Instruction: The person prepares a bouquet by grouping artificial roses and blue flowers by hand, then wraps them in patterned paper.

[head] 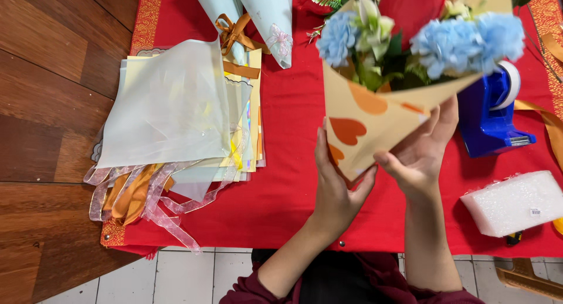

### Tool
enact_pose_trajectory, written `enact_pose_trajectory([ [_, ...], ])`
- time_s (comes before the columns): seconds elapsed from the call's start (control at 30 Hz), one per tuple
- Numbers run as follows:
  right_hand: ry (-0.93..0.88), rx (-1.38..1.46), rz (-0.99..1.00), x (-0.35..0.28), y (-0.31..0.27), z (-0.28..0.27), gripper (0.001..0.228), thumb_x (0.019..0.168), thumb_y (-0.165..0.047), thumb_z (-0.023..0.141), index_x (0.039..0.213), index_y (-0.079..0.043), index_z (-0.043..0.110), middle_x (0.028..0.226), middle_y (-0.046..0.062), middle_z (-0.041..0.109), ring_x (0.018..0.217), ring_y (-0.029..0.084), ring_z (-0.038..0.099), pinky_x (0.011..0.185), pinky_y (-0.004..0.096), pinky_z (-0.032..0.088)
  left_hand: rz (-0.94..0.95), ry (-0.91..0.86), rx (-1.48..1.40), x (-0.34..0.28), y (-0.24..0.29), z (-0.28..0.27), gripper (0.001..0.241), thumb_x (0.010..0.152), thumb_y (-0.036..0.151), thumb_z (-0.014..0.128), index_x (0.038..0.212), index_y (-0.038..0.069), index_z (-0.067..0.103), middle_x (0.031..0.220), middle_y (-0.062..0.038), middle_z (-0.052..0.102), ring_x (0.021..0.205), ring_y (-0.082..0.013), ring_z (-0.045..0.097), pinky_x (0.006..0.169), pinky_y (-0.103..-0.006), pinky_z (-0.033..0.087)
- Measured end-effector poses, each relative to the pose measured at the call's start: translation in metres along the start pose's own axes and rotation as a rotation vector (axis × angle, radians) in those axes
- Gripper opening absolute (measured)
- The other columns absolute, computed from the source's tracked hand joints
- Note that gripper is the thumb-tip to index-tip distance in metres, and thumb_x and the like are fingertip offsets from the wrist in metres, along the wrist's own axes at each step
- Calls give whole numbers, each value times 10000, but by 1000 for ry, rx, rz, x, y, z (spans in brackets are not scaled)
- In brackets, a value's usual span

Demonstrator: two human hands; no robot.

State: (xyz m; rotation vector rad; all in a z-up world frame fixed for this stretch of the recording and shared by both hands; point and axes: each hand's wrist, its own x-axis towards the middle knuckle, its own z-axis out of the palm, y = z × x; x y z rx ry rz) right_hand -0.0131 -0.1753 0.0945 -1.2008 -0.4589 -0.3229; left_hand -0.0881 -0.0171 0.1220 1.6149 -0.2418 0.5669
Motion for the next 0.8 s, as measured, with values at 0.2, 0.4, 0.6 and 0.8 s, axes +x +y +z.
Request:
enact_pose_trajectory([
  [0.2, 129, 133, 319, 23, -5, 26, 905, 917, -86, 690, 1657, -186, 179, 1578, 43, 331, 1350, 329, 563, 1006, 504, 630, -295, -166, -34, 8, 20, -12, 1026, 841, 1, 711, 1608, -31, 30, 1651, -326, 91, 1542, -504, 139, 1250, -604, 175],
  [0.4, 233, 104, 486, 0, 79, -4, 777, 981, -42, 692, 1604, -139, 238, 1516, 73, 379, 1244, 304, 578, 941, 514, 635, -297, -196, 114, -34, -63, 2, 1004, 831, 14, 718, 1609, -46, 86, 1649, -327, 117, 1533, -496, 157, 1252, -581, 170],
  [0.6, 187, -91, 526, -1, 71, 1, 870, 950, -80, 778, 1604, -76, 203, 1565, 201, 311, 1363, 439, 498, 1063, 549, 538, -400, -274, 150, -42, -68, 2, 1082, 818, 71, 743, 1618, -28, 22, 1677, -312, 8, 1544, -500, 76, 1256, -606, 101],
  [0.8, 156, -322, 505, -7, 78, -12, 933, 925, -128, 829, 1608, -61, 196, 1541, 244, 377, 1361, 389, 486, 1099, 532, 454, -387, -356, 194, -57, -61, 6, 1165, 780, 105, 795, 1620, -26, -2, 1682, -315, -23, 1550, -510, 26, 1244, -615, 93],
])
